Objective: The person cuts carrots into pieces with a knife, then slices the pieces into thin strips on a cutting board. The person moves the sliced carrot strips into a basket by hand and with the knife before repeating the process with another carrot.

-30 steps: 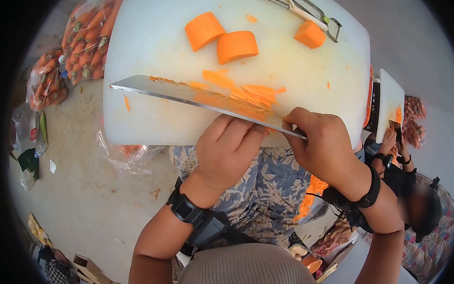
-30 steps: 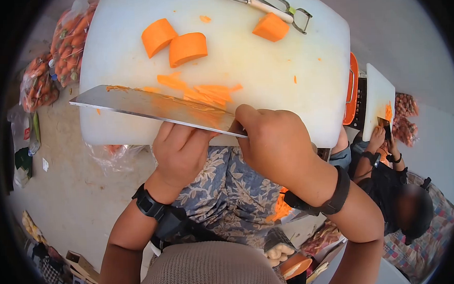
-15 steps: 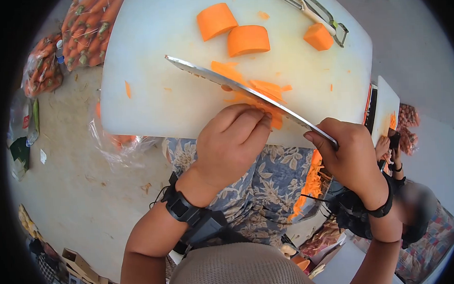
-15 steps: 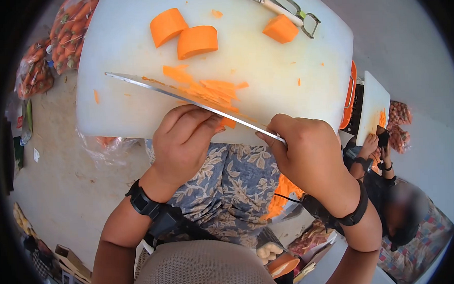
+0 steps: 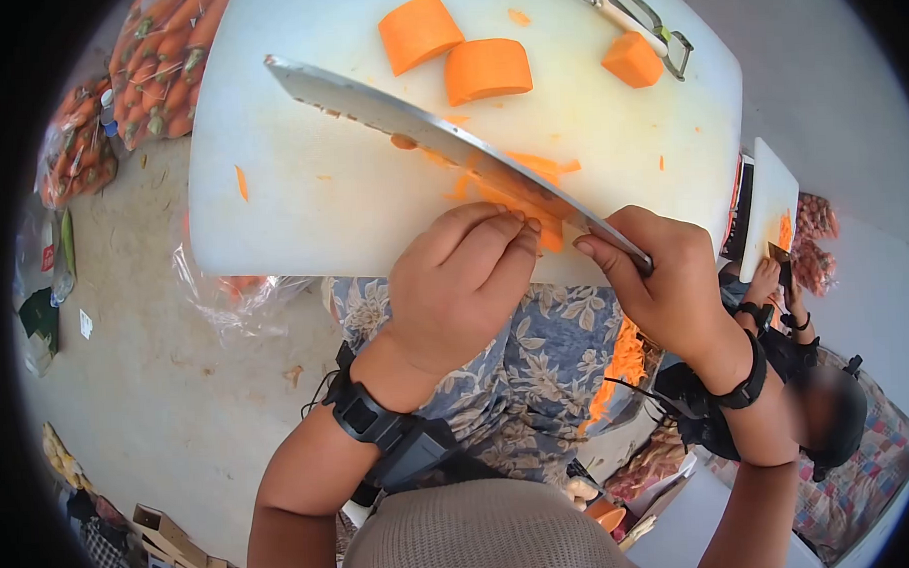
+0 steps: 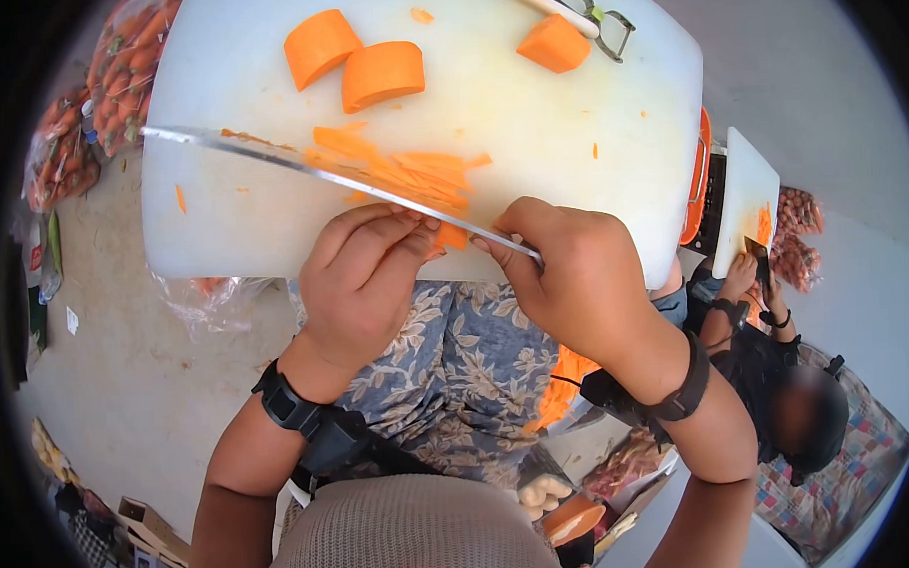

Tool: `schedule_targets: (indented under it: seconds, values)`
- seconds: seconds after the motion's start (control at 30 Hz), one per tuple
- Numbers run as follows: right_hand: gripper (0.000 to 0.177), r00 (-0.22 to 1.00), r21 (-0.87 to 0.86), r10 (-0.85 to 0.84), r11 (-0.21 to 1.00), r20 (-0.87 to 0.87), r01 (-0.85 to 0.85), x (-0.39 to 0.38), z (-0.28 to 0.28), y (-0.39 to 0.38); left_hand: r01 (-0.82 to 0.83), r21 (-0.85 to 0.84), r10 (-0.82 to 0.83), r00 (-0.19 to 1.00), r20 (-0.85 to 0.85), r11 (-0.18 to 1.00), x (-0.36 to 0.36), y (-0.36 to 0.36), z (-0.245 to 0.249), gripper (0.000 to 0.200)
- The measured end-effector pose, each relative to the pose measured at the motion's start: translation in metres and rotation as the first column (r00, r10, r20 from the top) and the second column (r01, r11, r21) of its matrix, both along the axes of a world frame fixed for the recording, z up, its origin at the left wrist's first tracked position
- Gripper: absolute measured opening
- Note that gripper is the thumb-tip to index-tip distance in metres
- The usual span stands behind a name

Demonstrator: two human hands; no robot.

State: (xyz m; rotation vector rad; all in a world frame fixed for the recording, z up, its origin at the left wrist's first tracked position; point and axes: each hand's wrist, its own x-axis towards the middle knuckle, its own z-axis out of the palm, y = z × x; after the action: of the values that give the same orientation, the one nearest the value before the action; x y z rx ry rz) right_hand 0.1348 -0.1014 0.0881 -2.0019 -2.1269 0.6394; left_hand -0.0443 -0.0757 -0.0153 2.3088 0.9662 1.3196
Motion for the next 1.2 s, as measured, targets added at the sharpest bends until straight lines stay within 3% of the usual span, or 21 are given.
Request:
schedule_targets:
  seconds: [0.07, 0.2, 0.37, 0.5, 0.6, 0.8, 0.87, 0.93, 1.07, 1.2]
  values:
    - [0.017, 0.996, 0.017, -0.073, 0.997, 0.049, 0.072, -0.001, 0.009, -0.002, 0.041, -0.085, -0.041, 0.999, 0.005, 0.996, -0.002, -0.002, 0.001, 0.023]
    - [0.018, 0.986, -0.060, -0.113, 0.991, 0.123, 0.121, 0.002, 0.030, -0.010, 0.051, -0.078, -0.051, 0.999, -0.004, 0.996, -0.003, -0.002, 0.003, 0.023]
    - [0.018, 0.984, -0.167, -0.007, 0.985, 0.181, 0.038, 0.007, 0.034, -0.012, 0.046, -0.087, -0.049, 0.998, -0.031, 0.995, -0.004, -0.001, 0.007, 0.023]
    - [0.018, 0.995, -0.206, -0.016, 0.978, 0.099, 0.036, 0.010, 0.036, 0.000, 0.065, -0.108, -0.068, 0.997, -0.020, 0.992, -0.003, 0.000, 0.005, 0.022]
    - [0.019, 0.993, -0.379, -0.072, 0.920, 0.090, 0.101, 0.007, 0.039, 0.017, 0.061, -0.114, -0.064, 0.998, -0.025, 0.992, -0.003, 0.000, 0.006, 0.021]
    - [0.019, 0.999, -0.241, -0.053, 0.969, 0.012, 0.054, -0.012, 0.013, 0.027, 0.063, -0.106, -0.065, 0.998, -0.014, 0.992, -0.001, 0.000, 0.003, 0.020]
    - [0.020, 0.998, -0.194, -0.058, 0.979, 0.024, 0.062, -0.013, 0.005, 0.018, 0.022, -0.003, -0.022, 1.000, 0.007, 1.000, 0.001, 0.001, -0.001, 0.013]
    - [0.018, 0.999, -0.014, 0.010, 1.000, -0.048, -0.010, -0.010, -0.004, 0.005, 0.021, 0.026, -0.022, 1.000, 0.009, 0.999, 0.000, 0.001, -0.002, 0.013]
    - [0.017, 0.999, 0.020, 0.034, 0.999, 0.038, -0.034, -0.005, 0.011, -0.002, 0.053, 0.108, -0.056, 0.998, 0.021, 0.993, -0.003, 0.003, -0.008, 0.015]
    - [0.018, 0.993, -0.076, -0.037, 0.996, 0.115, 0.046, -0.003, 0.034, -0.009, 0.059, 0.030, -0.058, 0.998, -0.035, 0.998, -0.008, -0.001, 0.000, 0.023]
